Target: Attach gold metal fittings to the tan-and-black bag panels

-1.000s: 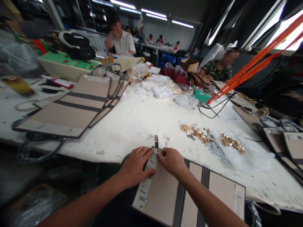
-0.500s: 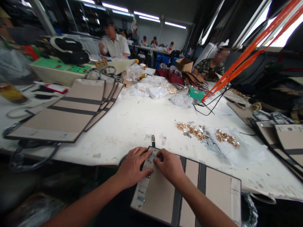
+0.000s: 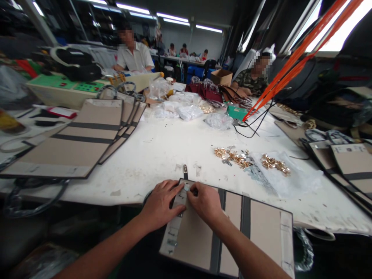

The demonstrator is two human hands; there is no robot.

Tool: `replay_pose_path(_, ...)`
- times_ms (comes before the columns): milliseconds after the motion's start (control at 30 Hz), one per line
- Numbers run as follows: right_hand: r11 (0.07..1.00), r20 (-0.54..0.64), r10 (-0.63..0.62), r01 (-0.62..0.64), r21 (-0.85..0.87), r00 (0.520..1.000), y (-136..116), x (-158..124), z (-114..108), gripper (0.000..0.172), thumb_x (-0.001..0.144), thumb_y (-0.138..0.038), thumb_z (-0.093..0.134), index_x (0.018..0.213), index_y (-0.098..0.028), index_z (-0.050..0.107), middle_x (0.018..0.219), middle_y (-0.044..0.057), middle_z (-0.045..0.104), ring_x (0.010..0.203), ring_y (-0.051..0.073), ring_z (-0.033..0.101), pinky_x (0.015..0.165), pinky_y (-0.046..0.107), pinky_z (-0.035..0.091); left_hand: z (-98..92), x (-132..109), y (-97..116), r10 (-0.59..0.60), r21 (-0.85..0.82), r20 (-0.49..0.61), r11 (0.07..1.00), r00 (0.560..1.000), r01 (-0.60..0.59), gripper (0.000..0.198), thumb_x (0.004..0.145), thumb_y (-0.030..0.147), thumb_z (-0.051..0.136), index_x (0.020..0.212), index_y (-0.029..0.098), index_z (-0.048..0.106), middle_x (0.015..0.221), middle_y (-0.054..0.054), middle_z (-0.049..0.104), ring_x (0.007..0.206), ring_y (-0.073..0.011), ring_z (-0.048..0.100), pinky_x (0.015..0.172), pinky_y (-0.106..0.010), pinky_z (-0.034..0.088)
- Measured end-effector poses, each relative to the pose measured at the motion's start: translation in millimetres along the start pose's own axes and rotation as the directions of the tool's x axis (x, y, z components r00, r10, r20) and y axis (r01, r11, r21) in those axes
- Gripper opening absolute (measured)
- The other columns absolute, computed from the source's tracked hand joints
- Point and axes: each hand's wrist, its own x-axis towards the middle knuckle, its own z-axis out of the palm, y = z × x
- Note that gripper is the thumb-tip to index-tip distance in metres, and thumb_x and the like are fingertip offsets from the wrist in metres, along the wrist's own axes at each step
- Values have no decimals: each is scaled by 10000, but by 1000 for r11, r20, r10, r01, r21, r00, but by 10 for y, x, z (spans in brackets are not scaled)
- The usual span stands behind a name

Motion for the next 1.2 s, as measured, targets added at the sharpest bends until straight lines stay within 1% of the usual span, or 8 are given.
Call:
replay_pose_path(233, 998, -29, -30, 31, 46, 999, 58, 5, 22, 115, 904, -356, 670, 921, -257, 726, 831, 6, 767, 800, 226, 721, 718, 292, 440, 9, -2, -10, 4, -8, -9, 1000, 1000, -4, 728, 838, 457, 822, 1492, 283, 555, 1465, -85, 588, 1354, -329, 508, 1148, -526, 422)
replay_pose_path(500, 995, -1, -37, 37, 92, 999, 59, 32, 8, 100, 896, -345, 657, 900, -256, 703, 795, 0, 755, 774, 223, 715, 728, 298, 452, 13, -8, -1, -12, -31, -15, 999, 1000, 11, 709, 830, 441, 827, 1474, 281, 578, 1442, -75, 603, 1338, -320, 509, 1133, -516, 431)
replay_pose_path(633, 994, 1, -37, 37, 105, 999, 68, 35, 7, 78, 889, -324, 653, 896, -257, 692, 787, 0, 754, 757, 222, 710, 719, 294, 448, 34, 35, 24, -47, -62, -59, 997, 997, 44, 579, 850, 390, 792, 1401, 299, 638, 1360, -69, 647, 1273, -314, 545, 1064, -506, 465)
replay_pose_path(767, 993, -9, -50, 51, 104, 999, 88, 41, 19, 75, 882, -323, 660, 884, -254, 689, 795, 8, 755, 763, 227, 708, 716, 292, 441, 56, 150, 68, -98, -71, -128, 993, 987, 90, 341, 901, 320, 750, 1240, 297, 717, 1196, -48, 694, 1166, -279, 588, 987, -472, 476)
replay_pose_path(867, 992, -8, -67, 67, 105, 998, 96, 40, 24, 77, 894, -323, 657, 887, -256, 695, 808, 6, 756, 765, 223, 705, 708, 288, 434, 82, 238, 85, -102, -58, -165, 994, 981, 94, 212, 936, 297, 730, 1146, 314, 746, 1190, -40, 681, 1158, -271, 592, 968, -465, 466)
replay_pose_path(1000, 991, -4, -68, 68, 112, 998, 89, 41, 5, 89, 903, -324, 661, 903, -253, 715, 826, 8, 764, 779, 226, 711, 705, 283, 436, 120, 287, 72, -65, -70, -183, 996, 981, 53, 165, 943, 239, 725, 1084, 319, 759, 1303, -34, 638, 1222, -267, 580, 980, -455, 458)
replay_pose_path(1100, 991, 17, -51, 49, 126, 999, 76, 39, -23, 98, 890, -316, 680, 929, -246, 736, 841, 21, 773, 795, 235, 717, 713, 283, 447, 120, 290, 57, -62, -68, -158, 996, 986, 52, 164, 939, 213, 720, 1069, 308, 750, 1328, -30, 629, 1231, -266, 585, 991, -458, 458)
replay_pose_path(1200, 988, 33, -54, 48, 147, 998, 60, 11, -39, 143, 902, -333, 678, 967, -254, 778, 851, 23, 781, 807, 242, 720, 730, 291, 458, 96, 296, 43, -58, -65, -124, 997, 991, 51, 153, 942, 218, 717, 1067, 301, 742, 1316, -34, 636, 1233, -268, 586, 994, -459, 458)
